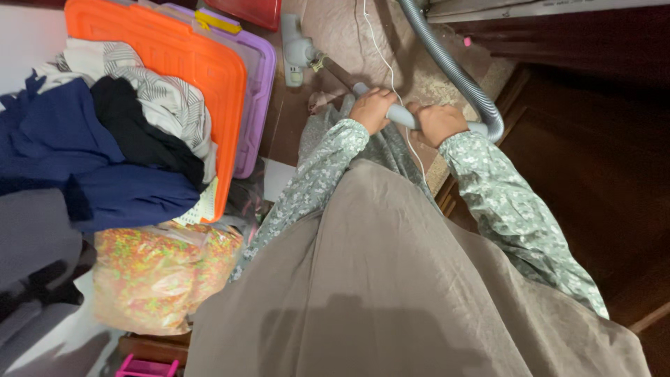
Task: The person uses a yellow canister vacuum cleaner to clean a tiled floor area. They move the vacuum wand back and forth across the floor, cleaning around a small rug and near a doorway where storage bins are placed.
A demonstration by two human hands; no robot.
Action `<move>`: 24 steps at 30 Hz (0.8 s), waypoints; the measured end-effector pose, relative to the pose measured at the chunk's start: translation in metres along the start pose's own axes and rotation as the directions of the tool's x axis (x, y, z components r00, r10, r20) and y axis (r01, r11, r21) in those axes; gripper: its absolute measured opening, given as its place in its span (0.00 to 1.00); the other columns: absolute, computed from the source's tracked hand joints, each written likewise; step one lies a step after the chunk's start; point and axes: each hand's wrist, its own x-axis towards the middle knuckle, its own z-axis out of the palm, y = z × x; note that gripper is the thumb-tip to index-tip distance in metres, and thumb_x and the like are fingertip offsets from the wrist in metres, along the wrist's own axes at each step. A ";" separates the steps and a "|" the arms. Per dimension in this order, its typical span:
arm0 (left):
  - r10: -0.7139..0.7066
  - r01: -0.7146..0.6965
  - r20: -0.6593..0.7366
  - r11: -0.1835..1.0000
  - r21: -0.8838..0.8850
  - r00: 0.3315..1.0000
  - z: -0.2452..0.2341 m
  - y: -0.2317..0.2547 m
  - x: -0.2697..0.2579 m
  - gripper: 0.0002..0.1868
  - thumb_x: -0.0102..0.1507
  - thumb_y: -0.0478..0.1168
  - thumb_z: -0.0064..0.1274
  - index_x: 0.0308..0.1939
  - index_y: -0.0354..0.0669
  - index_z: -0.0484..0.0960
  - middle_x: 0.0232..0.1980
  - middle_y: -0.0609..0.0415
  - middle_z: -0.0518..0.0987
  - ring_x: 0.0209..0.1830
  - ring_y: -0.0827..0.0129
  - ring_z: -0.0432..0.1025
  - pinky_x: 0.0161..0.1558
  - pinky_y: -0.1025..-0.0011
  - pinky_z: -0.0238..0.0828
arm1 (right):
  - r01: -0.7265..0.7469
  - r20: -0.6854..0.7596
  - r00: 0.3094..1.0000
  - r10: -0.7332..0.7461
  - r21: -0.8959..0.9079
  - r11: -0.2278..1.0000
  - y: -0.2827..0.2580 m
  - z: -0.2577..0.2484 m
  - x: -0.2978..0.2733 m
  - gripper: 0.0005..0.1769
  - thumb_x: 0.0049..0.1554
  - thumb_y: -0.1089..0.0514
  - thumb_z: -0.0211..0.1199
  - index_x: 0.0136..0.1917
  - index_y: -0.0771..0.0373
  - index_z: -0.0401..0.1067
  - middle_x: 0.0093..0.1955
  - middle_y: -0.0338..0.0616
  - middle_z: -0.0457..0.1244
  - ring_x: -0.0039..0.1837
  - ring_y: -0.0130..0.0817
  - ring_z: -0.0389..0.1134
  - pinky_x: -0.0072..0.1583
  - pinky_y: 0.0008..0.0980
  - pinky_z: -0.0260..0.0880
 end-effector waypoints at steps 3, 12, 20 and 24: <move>0.010 -0.010 -0.004 0.999 -0.041 1.000 0.006 0.013 0.012 0.22 0.47 0.34 0.69 0.44 0.43 0.79 0.47 0.50 0.80 0.53 0.51 0.73 0.55 0.57 0.71 | -0.027 0.026 0.999 0.028 -0.033 0.999 0.014 -0.014 -0.012 0.27 0.52 0.50 0.71 0.63 0.53 0.71 0.42 0.51 0.71 0.47 0.51 0.74 0.51 0.49 0.73; -0.053 0.051 -0.091 0.998 -0.022 0.994 0.045 0.028 0.041 0.23 0.48 0.35 0.67 0.46 0.43 0.78 0.50 0.48 0.80 0.56 0.49 0.74 0.63 0.56 0.68 | 0.051 0.051 0.998 -0.049 -0.046 0.998 0.051 -0.031 -0.014 0.30 0.51 0.48 0.71 0.66 0.50 0.71 0.41 0.52 0.71 0.47 0.51 0.74 0.51 0.49 0.73; -0.268 0.258 -0.139 0.963 -0.082 0.953 0.033 0.016 0.014 0.21 0.49 0.36 0.68 0.44 0.41 0.79 0.50 0.45 0.80 0.57 0.44 0.73 0.57 0.52 0.68 | 0.191 0.123 0.977 -0.175 -0.139 0.972 0.031 -0.046 0.022 0.28 0.51 0.49 0.71 0.64 0.52 0.71 0.42 0.54 0.71 0.47 0.53 0.74 0.50 0.52 0.73; -0.236 0.223 -0.140 0.970 -0.100 0.962 0.028 0.007 -0.005 0.19 0.50 0.34 0.67 0.43 0.42 0.79 0.48 0.45 0.81 0.55 0.47 0.74 0.62 0.55 0.67 | 0.207 0.096 0.976 -0.193 -0.165 0.964 0.011 -0.038 0.022 0.28 0.51 0.49 0.70 0.64 0.51 0.71 0.42 0.54 0.71 0.47 0.53 0.74 0.50 0.51 0.73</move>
